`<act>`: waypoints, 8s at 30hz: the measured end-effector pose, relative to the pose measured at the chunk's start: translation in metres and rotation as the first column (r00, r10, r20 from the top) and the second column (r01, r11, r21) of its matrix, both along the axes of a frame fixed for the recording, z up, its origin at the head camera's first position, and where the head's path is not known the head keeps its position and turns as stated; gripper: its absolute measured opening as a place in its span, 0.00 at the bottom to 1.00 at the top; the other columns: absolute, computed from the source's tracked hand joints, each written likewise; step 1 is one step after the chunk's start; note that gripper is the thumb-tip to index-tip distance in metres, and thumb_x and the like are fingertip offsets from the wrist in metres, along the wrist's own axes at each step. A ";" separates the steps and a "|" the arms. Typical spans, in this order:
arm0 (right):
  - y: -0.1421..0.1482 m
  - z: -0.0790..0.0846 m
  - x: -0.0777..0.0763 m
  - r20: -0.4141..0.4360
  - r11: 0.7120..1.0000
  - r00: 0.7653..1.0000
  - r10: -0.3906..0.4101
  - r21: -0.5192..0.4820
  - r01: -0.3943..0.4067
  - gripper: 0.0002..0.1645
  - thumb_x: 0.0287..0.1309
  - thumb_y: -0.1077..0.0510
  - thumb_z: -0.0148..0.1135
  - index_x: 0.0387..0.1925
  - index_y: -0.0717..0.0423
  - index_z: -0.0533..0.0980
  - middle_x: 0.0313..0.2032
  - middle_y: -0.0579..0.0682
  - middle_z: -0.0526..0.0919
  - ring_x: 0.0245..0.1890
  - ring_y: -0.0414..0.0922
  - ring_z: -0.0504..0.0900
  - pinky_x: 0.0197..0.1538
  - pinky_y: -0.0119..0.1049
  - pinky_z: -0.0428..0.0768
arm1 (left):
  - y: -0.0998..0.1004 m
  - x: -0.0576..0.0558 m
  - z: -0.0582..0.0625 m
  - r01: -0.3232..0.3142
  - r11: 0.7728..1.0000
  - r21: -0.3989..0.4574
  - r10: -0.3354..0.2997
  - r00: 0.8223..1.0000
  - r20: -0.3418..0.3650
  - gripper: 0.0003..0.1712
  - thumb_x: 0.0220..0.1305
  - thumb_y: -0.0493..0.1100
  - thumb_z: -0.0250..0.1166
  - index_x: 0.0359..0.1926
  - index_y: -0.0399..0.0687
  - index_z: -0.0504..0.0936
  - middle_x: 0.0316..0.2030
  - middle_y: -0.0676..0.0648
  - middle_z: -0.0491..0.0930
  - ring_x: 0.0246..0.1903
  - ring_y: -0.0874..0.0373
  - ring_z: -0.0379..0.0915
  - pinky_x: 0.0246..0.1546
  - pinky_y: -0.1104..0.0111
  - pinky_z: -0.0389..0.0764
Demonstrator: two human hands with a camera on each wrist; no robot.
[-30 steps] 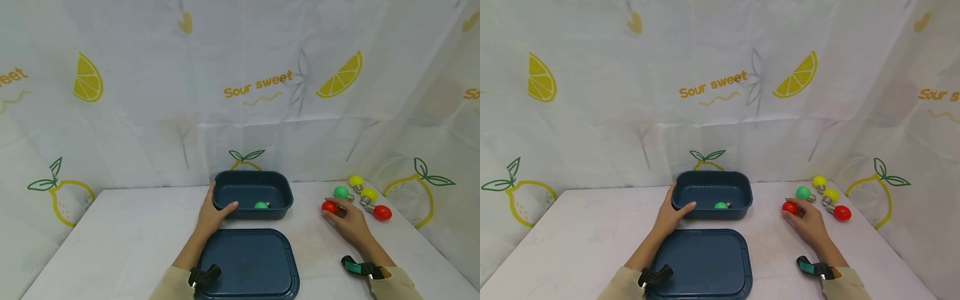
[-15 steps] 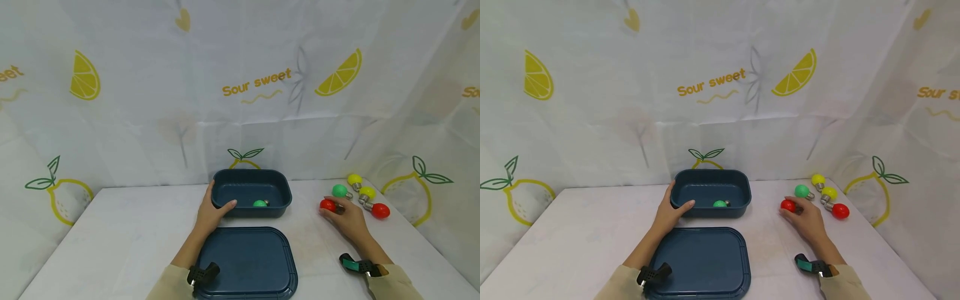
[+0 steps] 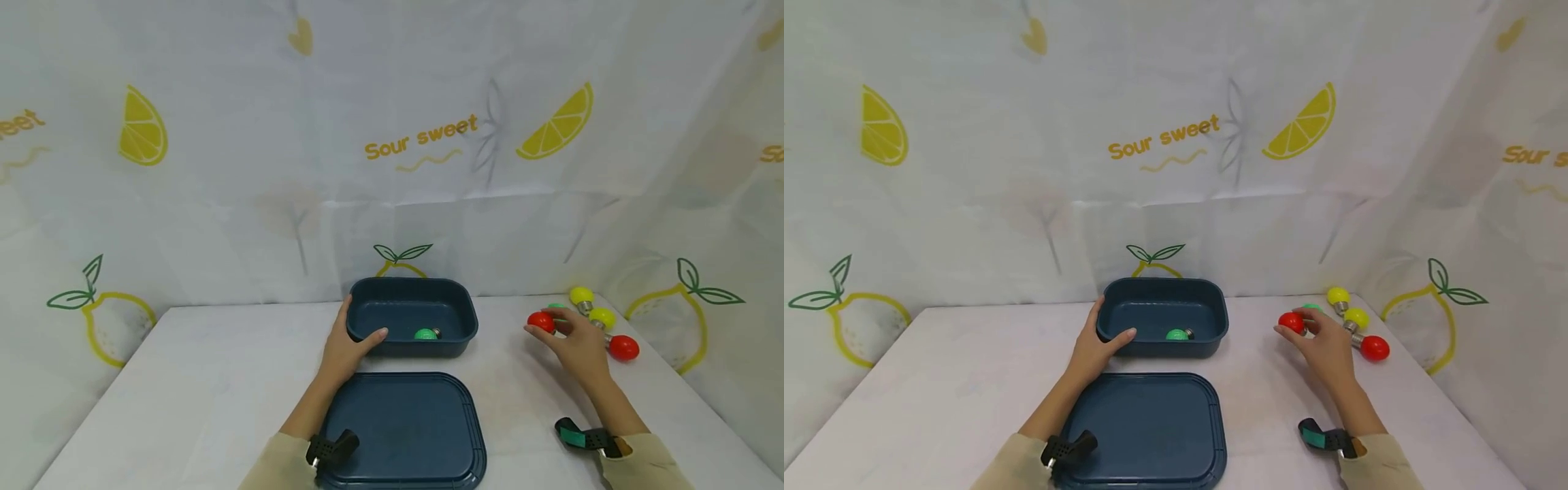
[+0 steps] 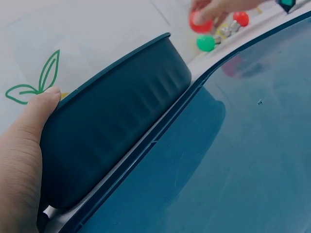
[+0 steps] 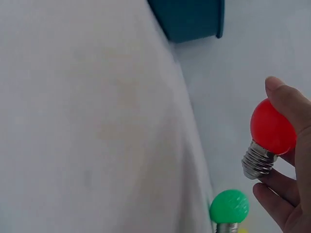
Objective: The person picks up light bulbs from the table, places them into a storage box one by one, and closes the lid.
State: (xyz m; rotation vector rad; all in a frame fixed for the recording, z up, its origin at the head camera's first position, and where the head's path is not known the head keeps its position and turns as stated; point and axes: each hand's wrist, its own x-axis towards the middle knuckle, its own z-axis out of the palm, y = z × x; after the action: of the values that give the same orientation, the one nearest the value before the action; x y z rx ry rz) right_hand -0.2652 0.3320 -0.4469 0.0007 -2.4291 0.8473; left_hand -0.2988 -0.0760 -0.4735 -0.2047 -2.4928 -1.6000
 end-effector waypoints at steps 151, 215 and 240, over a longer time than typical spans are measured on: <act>-0.067 0.051 -0.046 0.080 0.975 0.975 0.206 0.069 -0.212 0.23 0.65 0.53 0.67 0.56 0.63 0.80 0.57 0.66 0.83 0.56 0.64 0.81 0.61 0.63 0.77 | -0.001 0.000 0.002 -0.004 1.000 0.008 0.004 1.000 0.019 0.61 0.57 0.64 0.72 0.82 0.60 0.46 0.80 0.44 0.52 0.79 0.41 0.49 0.73 0.37 0.58; 0.009 -0.028 -0.055 0.169 0.903 0.960 -0.225 -0.334 0.271 0.35 0.66 0.54 0.65 0.72 0.56 0.68 0.65 0.63 0.73 0.62 0.57 0.71 0.63 0.52 0.73 | 0.001 -0.002 0.000 -0.002 1.000 -0.001 0.002 1.000 0.021 0.60 0.57 0.65 0.72 0.81 0.61 0.46 0.80 0.45 0.52 0.79 0.41 0.50 0.73 0.37 0.58; -0.001 -0.009 -0.054 0.231 0.737 0.951 -0.204 -0.604 0.304 0.39 0.60 0.42 0.71 0.69 0.47 0.72 0.59 0.42 0.75 0.48 0.30 0.73 0.42 0.12 0.72 | 0.001 -0.002 0.001 -0.004 1.000 0.003 0.004 1.000 0.014 0.61 0.57 0.64 0.72 0.82 0.60 0.46 0.80 0.44 0.52 0.79 0.41 0.49 0.73 0.37 0.57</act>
State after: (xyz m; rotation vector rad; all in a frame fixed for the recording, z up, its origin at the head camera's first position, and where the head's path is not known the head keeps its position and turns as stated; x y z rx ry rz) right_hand -0.3188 0.3313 -0.4563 -0.6626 -2.0751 1.5351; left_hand -0.3004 -0.0752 -0.4721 -0.1888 -2.4999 -1.6090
